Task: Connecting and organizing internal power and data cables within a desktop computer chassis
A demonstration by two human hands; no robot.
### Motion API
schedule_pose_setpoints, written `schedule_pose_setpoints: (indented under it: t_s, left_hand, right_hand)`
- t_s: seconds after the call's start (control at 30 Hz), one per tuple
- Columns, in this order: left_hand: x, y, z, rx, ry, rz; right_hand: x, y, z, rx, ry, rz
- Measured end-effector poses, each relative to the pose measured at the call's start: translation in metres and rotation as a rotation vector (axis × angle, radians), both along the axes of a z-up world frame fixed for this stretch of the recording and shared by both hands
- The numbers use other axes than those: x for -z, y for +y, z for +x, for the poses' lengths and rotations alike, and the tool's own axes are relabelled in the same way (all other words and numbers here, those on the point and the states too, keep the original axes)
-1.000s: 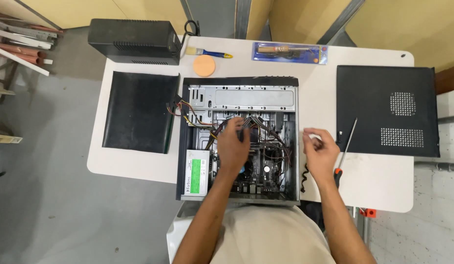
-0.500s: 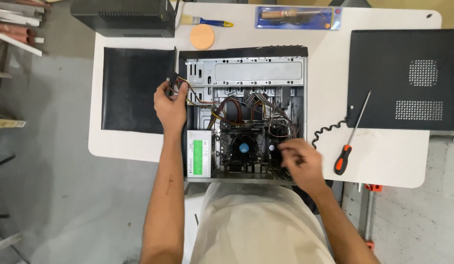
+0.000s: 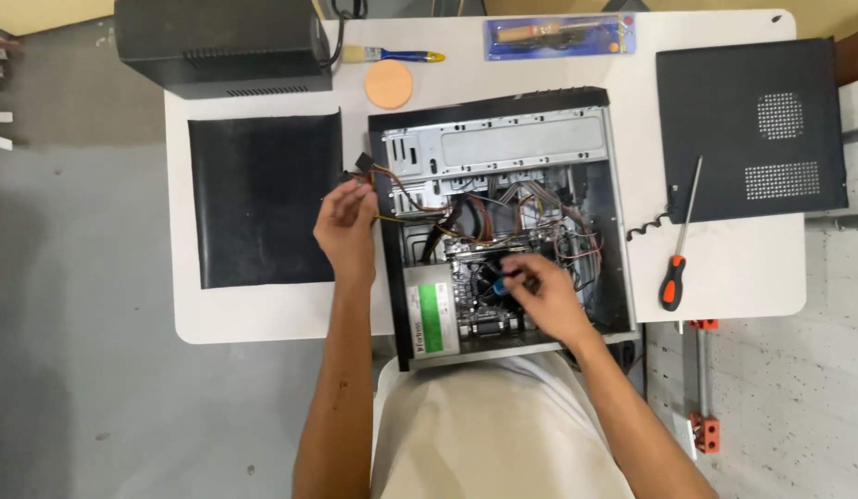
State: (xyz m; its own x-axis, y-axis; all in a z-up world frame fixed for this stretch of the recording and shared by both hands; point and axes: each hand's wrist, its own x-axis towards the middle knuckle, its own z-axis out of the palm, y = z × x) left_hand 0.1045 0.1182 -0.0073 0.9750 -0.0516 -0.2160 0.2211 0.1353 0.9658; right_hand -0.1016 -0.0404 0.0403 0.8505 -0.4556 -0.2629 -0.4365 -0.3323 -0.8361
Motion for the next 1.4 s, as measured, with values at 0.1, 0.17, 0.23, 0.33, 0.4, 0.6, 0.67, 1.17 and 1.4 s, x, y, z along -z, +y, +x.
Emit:
schedule_pose_setpoints:
  t_s: [0.1,0.17,0.23,0.33,0.4,0.6,0.67,1.17,1.4]
  left_hand:
    - [-0.008,0.008,-0.004,0.054,-0.067,0.012]
    - [-0.032,0.012,-0.009,0.089,-0.078,0.033]
    - [-0.051,0.016,-0.015,0.125,-0.102,0.025]
    - [-0.061,0.018,-0.021,0.167,-0.148,0.007]
    - [-0.063,0.02,-0.021,0.179,-0.181,-0.001]
    - [-0.084,0.017,-0.019,0.295,-0.343,0.05]
    - [-0.086,0.012,-0.017,0.374,-0.434,0.067]
    - [-0.057,-0.018,-0.013,0.463,-0.732,0.067]
    - [-0.033,-0.004,-0.029,0.468,-0.944,0.322]
  right_hand:
    - [0.022,0.009,0.01,0.135,-0.009,0.052]
    - [0.038,0.013,0.018,0.198,-0.047,0.376]
    - [0.019,0.023,0.029,0.247,-0.069,0.365]
    - [0.026,0.029,0.027,0.35,-0.124,0.358]
    - [0.028,0.032,0.024,0.408,-0.167,0.364]
    - [0.0,0.039,0.021,0.292,-0.013,-0.046]
    - [0.009,0.037,0.023,0.187,-0.033,-0.353]
    - [0.058,0.014,0.072,0.156,0.404,-0.377]
    - [0.05,0.02,0.068,0.166,0.385,-0.535]
